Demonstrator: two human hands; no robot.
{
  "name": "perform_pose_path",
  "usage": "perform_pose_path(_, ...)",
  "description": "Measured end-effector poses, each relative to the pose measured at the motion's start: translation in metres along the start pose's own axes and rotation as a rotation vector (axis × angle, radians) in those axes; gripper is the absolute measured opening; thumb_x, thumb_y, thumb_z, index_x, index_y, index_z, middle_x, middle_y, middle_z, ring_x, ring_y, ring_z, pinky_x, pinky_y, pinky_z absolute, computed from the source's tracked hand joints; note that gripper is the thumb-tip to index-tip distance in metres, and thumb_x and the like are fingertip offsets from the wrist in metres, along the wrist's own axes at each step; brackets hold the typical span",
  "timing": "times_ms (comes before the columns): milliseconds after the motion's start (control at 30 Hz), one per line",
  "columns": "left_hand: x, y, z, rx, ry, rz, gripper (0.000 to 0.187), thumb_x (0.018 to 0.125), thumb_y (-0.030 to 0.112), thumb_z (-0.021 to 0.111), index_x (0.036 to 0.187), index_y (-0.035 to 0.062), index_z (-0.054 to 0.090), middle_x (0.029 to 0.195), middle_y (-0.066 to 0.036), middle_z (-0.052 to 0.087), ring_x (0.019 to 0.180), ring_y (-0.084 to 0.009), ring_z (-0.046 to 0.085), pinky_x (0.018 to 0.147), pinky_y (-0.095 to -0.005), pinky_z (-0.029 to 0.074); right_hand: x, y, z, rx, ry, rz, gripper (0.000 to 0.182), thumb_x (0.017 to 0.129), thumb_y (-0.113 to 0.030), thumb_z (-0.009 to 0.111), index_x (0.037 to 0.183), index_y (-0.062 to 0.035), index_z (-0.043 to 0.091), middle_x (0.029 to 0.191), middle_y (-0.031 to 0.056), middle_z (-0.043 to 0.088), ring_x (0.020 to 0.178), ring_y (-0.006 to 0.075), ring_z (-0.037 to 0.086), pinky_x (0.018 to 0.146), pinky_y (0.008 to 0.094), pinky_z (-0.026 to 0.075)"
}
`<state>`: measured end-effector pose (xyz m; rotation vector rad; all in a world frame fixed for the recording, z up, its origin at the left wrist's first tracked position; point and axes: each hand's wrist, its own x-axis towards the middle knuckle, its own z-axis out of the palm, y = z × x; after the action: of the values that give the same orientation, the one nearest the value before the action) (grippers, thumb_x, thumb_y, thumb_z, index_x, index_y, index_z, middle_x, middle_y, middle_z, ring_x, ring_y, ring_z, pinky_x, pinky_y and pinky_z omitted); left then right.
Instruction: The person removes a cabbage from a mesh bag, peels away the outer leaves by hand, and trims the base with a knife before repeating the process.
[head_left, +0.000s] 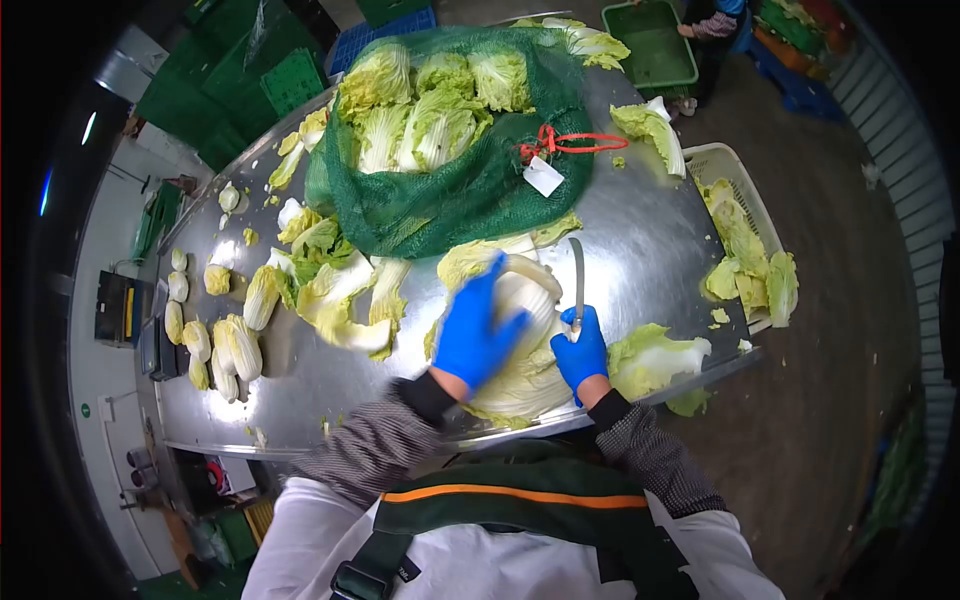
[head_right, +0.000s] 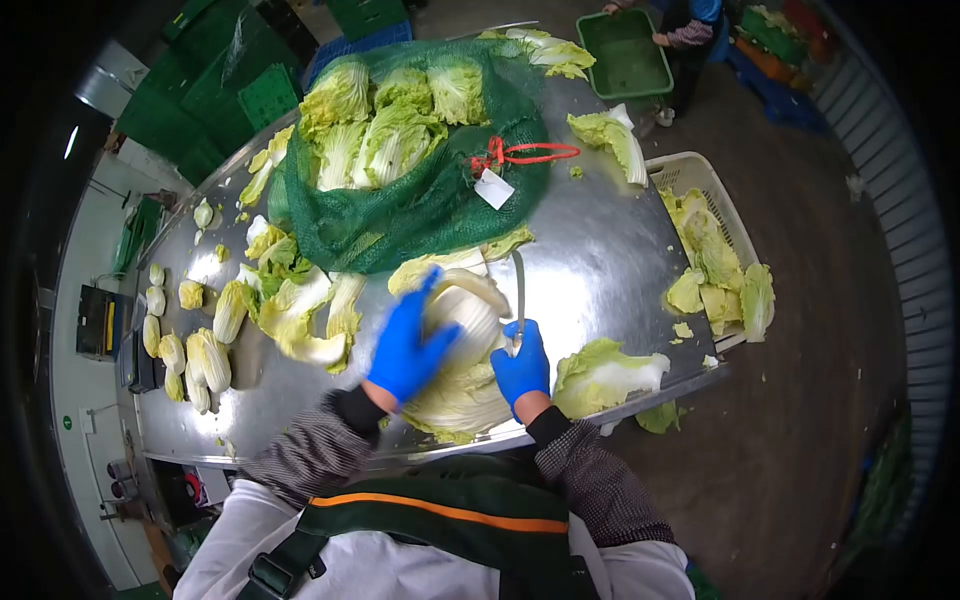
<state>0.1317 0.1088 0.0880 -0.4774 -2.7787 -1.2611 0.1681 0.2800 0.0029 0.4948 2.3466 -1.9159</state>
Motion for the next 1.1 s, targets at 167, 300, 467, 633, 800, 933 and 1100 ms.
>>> perform_pose_path(167,0.010,-0.015,0.023,0.360,-0.199,-0.310,0.116,0.061,0.056,0.078,0.147,0.0058,0.018,0.126,-0.029,0.045,0.115,-0.0428,0.050,0.097,-0.0440,0.041,-0.010,0.009,0.003,-0.023,0.050,-0.061,0.032,0.072,0.000,0.059,0.100,-0.0079,0.047,0.091,0.0052,0.054,0.083,0.0169,0.055,0.074,0.0306,0.046)
perform_pose_path(300,0.027,-0.045,0.014,0.315,-0.334,-0.339,0.119,0.056,0.061,0.078,0.147,0.0091,0.021,0.128,-0.029,0.045,0.116,-0.0443,0.050,0.096,-0.0454,0.043,-0.011,0.018,0.006,-0.078,0.101,-0.100,0.033,0.071,0.000,0.058,0.101,-0.0084,0.047,0.093,0.0069,0.055,0.083,0.0196,0.056,0.074,0.0319,0.046)
perform_pose_path(467,0.034,-0.120,-0.031,-0.762,-0.285,-0.481,0.067,0.085,0.034,0.065,0.138,0.0009,0.038,0.128,-0.012,0.053,0.116,-0.0219,0.053,0.099,-0.0341,0.042,0.000,0.034,-0.022,-0.244,0.053,-0.074,0.038,0.072,-0.010,0.061,0.108,-0.0099,0.048,0.100,0.0122,0.058,0.093,0.0340,0.060,0.079,0.0392,0.048)
perform_pose_path(633,-0.010,-0.108,-0.051,-1.385,-0.098,-0.707,0.059,0.091,0.029,0.055,0.141,0.0048,0.035,0.134,-0.010,0.050,0.120,-0.0221,0.050,0.103,-0.0353,0.040,0.007,-0.021,-0.032,-0.550,-0.060,-0.326,0.053,0.075,-0.033,0.072,0.118,-0.0091,0.051,0.104,0.0118,0.059,0.092,0.0270,0.062,0.076,0.0363,0.051)
perform_pose_path(800,-0.003,0.001,-0.080,-1.642,-0.137,-0.338,0.059,0.094,0.040,0.047,0.142,0.0070,0.035,0.136,-0.010,0.049,0.120,-0.0223,0.051,0.105,-0.0376,0.037,0.015,-0.121,-0.016,-0.057,-0.332,-0.471,0.062,0.080,-0.044,0.072,0.122,-0.0047,0.051,0.098,0.0071,0.060,0.089,0.0176,0.061,0.074,0.0321,0.050)
perform_pose_path(933,-0.003,-0.020,-0.064,-1.628,0.055,-0.554,0.058,0.096,0.046,0.045,0.138,0.0058,0.041,0.133,-0.008,0.052,0.118,-0.0188,0.052,0.104,-0.0329,0.038,0.030,-0.108,-0.002,0.267,-0.535,-0.181,0.058,0.084,-0.041,0.070,0.124,-0.0031,0.051,0.095,0.0023,0.058,0.085,0.0089,0.054,0.074,0.0266,0.047)
perform_pose_path(1100,-0.025,-0.016,-0.066,-1.732,-0.083,-0.609,0.054,0.097,0.040,0.046,0.138,0.0056,0.041,0.132,-0.007,0.052,0.117,-0.0190,0.052,0.103,-0.0336,0.039,0.020,-0.067,0.012,0.518,-0.559,-0.026,0.057,0.088,-0.033,0.066,0.132,-0.0021,0.047,0.103,0.0012,0.058,0.093,0.0094,0.054,0.085,0.0256,0.044)
